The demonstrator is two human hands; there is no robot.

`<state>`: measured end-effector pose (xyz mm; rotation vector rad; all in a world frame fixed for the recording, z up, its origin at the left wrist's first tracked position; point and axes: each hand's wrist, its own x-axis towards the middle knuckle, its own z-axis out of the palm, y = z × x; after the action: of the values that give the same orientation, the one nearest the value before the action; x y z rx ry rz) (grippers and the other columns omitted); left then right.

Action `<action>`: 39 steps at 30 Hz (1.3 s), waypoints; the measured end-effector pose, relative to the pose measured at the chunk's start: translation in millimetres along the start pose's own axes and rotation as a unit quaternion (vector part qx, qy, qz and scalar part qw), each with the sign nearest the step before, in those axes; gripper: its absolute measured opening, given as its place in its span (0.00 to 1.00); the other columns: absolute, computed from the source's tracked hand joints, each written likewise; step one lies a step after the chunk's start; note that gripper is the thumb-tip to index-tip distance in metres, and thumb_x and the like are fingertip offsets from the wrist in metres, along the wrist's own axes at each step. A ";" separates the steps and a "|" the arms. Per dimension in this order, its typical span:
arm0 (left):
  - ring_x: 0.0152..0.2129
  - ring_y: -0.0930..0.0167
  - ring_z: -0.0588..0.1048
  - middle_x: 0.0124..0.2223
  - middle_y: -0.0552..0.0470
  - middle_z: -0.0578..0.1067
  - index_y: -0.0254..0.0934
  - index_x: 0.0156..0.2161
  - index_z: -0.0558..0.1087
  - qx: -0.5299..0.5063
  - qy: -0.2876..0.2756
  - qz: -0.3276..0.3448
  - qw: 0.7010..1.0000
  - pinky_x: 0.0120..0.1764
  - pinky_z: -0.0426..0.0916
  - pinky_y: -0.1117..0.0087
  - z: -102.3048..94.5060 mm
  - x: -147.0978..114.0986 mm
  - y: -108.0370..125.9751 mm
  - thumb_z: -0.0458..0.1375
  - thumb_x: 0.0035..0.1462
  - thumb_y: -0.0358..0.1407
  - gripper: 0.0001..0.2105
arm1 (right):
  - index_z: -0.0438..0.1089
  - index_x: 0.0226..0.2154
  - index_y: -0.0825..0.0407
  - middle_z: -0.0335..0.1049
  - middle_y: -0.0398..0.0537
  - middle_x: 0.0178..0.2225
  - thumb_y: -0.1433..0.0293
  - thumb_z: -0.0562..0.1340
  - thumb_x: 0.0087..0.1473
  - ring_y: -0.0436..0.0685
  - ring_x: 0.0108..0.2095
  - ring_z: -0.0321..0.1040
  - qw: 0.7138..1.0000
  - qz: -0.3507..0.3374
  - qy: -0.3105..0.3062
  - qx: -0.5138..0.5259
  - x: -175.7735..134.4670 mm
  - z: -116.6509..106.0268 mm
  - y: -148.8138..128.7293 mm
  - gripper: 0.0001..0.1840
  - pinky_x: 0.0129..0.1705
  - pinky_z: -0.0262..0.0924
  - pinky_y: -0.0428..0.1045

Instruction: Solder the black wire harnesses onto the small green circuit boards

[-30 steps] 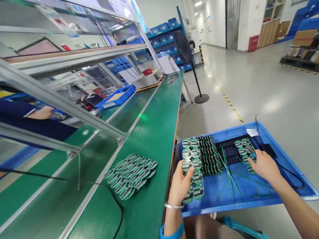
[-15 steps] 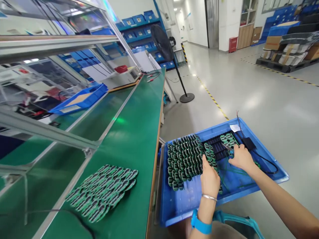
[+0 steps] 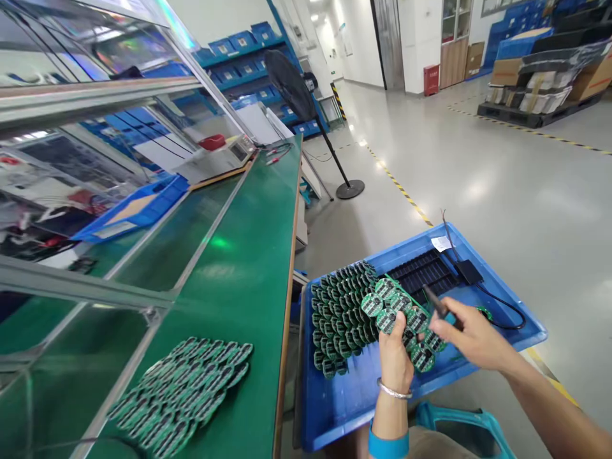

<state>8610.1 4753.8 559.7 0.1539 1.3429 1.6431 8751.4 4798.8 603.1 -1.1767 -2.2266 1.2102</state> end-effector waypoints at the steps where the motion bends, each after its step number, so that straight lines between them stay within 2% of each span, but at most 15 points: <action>1: 0.38 0.65 0.76 0.40 0.48 0.77 0.34 0.41 0.73 0.019 0.003 -0.001 1.000 0.43 0.70 0.64 -2.6 -0.8 0.9 0.68 0.41 0.44 0.22 | 0.62 0.32 0.52 0.64 0.42 0.26 0.55 0.48 0.60 0.50 0.27 0.59 1.000 0.014 0.008 -0.001 -0.8 -4.1 5.8 0.19 0.29 0.52 0.45; 3: 0.32 0.66 0.77 0.36 0.49 0.78 0.33 0.39 0.73 0.062 -0.012 -0.015 0.998 0.37 0.73 0.64 -6.9 -4.7 4.4 0.68 0.41 0.45 0.21 | 0.61 0.30 0.52 0.63 0.43 0.26 0.52 0.47 0.60 0.51 0.28 0.59 0.999 0.035 0.006 -0.014 0.1 -9.3 16.7 0.22 0.30 0.50 0.46; 7: 0.24 0.69 0.75 0.31 0.51 0.77 0.32 0.36 0.73 0.107 -0.041 -0.018 0.993 0.29 0.73 0.68 -10.8 -10.7 10.8 0.66 0.42 0.47 0.21 | 0.59 0.26 0.52 0.63 0.43 0.25 0.52 0.49 0.59 0.53 0.27 0.59 0.998 0.033 -0.044 -0.032 -0.9 -4.2 24.7 0.22 0.30 0.46 0.47; 12: 0.23 0.71 0.75 0.29 0.52 0.77 0.32 0.34 0.73 0.109 -0.055 -0.003 0.993 0.28 0.73 0.70 -14.2 -10.6 13.4 0.67 0.42 0.46 0.20 | 0.59 0.26 0.52 0.63 0.42 0.25 0.54 0.49 0.60 0.52 0.27 0.59 0.996 0.034 -0.080 -0.033 -9.8 3.4 23.4 0.21 0.31 0.44 0.47; 18: 0.24 0.70 0.75 0.31 0.51 0.77 0.32 0.36 0.73 0.107 -0.044 -0.025 0.993 0.26 0.72 0.71 -18.3 -10.0 14.0 0.67 0.42 0.46 0.20 | 0.57 0.25 0.52 0.61 0.42 0.25 0.52 0.47 0.60 0.51 0.27 0.57 0.995 0.035 -0.094 -0.010 -13.7 1.9 24.8 0.23 0.30 0.44 0.46; 22: 0.27 0.69 0.76 0.32 0.51 0.78 0.33 0.36 0.73 0.106 -0.025 -0.026 0.994 0.30 0.72 0.70 -20.6 -11.2 15.3 0.68 0.41 0.45 0.20 | 0.58 0.25 0.53 0.61 0.42 0.24 0.52 0.48 0.60 0.51 0.26 0.56 0.995 0.030 -0.096 0.002 -16.4 5.0 25.8 0.23 0.29 0.43 0.46; 25: 0.31 0.68 0.77 0.36 0.50 0.78 0.34 0.38 0.73 0.076 -0.031 -0.030 0.996 0.35 0.72 0.69 -23.1 -14.0 15.9 0.69 0.39 0.44 0.21 | 0.57 0.25 0.53 0.62 0.43 0.24 0.50 0.46 0.60 0.51 0.27 0.58 0.994 0.022 -0.102 0.019 -19.8 9.2 27.3 0.25 0.30 0.45 0.46; 27: 0.32 0.67 0.77 0.36 0.50 0.78 0.34 0.37 0.74 0.041 -0.051 -0.045 0.997 0.36 0.72 0.69 -25.8 -16.3 15.4 0.70 0.38 0.43 0.21 | 0.58 0.25 0.53 0.65 0.44 0.24 0.48 0.43 0.60 0.50 0.27 0.61 0.990 0.003 -0.136 0.046 -21.6 12.0 28.7 0.28 0.30 0.49 0.45; 30: 0.24 0.70 0.76 0.27 0.53 0.77 0.35 0.30 0.74 -0.012 -0.081 -0.086 0.993 0.28 0.72 0.71 -30.0 -19.2 14.2 0.71 0.32 0.45 0.20 | 0.60 0.26 0.53 0.67 0.44 0.24 0.45 0.37 0.59 0.49 0.25 0.64 0.980 -0.014 -0.184 0.074 -21.6 13.3 31.8 0.34 0.28 0.55 0.43; 33: 0.18 0.73 0.72 0.23 0.54 0.74 0.35 0.28 0.73 -0.014 -0.077 -0.095 0.992 0.21 0.69 0.74 -30.0 -19.3 15.0 0.71 0.30 0.47 0.21 | 0.60 0.28 0.53 0.68 0.46 0.26 0.47 0.37 0.60 0.52 0.27 0.66 0.987 0.024 -0.158 0.030 -18.5 7.6 37.3 0.32 0.30 0.57 0.45; 36: 0.21 0.72 0.73 0.27 0.52 0.74 0.34 0.35 0.72 0.063 -0.058 -0.086 0.993 0.22 0.69 0.74 -20.8 -11.7 15.6 0.68 0.39 0.44 0.20 | 0.62 0.32 0.54 0.69 0.54 0.33 0.54 0.44 0.60 0.60 0.36 0.66 0.988 0.108 -0.092 -0.067 -17.5 -3.8 45.5 0.24 0.38 0.56 0.51; 39: 0.24 0.73 0.73 0.32 0.52 0.74 0.35 0.38 0.69 0.156 -0.075 -0.051 0.984 0.24 0.71 0.73 -1.4 6.8 7.7 0.63 0.45 0.39 0.15 | 0.64 0.37 0.56 0.68 0.60 0.37 0.58 0.46 0.59 0.66 0.40 0.66 0.973 0.174 -0.050 -0.140 -21.1 -14.7 52.8 0.21 0.41 0.55 0.55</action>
<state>8601.2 4758.4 562.4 0.3792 1.4596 1.3018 8799.7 4805.1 570.4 -1.7111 -2.3928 1.1217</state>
